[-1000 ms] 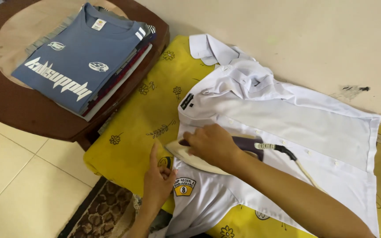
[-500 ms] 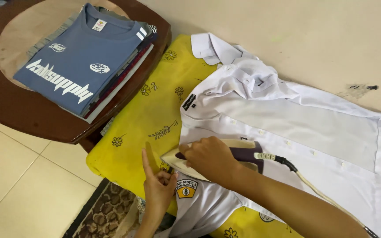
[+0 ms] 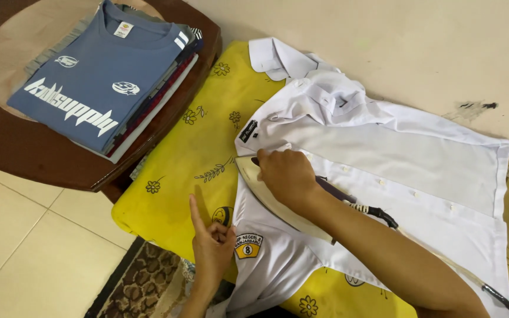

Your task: The person irons a white shirt on a yellow ironing board. They smooth the collar, sleeves, and body of the shirt with an iron, then fold the shirt neatly on the board.

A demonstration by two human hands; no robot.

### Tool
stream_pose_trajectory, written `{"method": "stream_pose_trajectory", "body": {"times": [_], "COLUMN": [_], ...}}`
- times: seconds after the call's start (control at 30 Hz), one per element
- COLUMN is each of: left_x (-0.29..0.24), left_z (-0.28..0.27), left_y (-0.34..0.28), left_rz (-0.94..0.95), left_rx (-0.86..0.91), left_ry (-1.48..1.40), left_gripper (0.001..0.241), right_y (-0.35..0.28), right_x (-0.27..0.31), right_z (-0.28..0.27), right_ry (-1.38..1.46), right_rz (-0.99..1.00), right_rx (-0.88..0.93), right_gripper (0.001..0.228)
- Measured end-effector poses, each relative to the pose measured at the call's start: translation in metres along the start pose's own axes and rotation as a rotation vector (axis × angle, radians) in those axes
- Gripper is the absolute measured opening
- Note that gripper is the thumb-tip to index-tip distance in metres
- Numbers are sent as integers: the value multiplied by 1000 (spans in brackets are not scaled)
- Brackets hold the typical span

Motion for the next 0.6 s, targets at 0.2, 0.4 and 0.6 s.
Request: {"method": "stream_pose_trajectory", "body": {"times": [0.2,0.4,0.6], "left_x": [-5,-3,-1], "left_z": [-2,-1,-3], "left_y": [1,-1,-6], "left_rz": [-114,-137,-92], "left_rx": [1,6,-31], "left_ry": [-68,-92,-131], "left_gripper": [114,116,115], "right_y": [-94,-113,-43], "right_x": [-28,-15,47], "right_z": [-46,-56,-41], "right_ry": [43,-19,23], "right_rz": [-130,-170,-262], "right_rx": [252,273,-136], "right_gripper": [41,42,46]}}
Point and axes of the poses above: each hand's wrist, its own y-axis towards the middle knuckle, its own z-axis out of the palm, x = y × z, the point moved 3 cm from there along y, towards the middle knuckle, and after that the axes turned 12 degrees about -x, right-handed, at the moved point
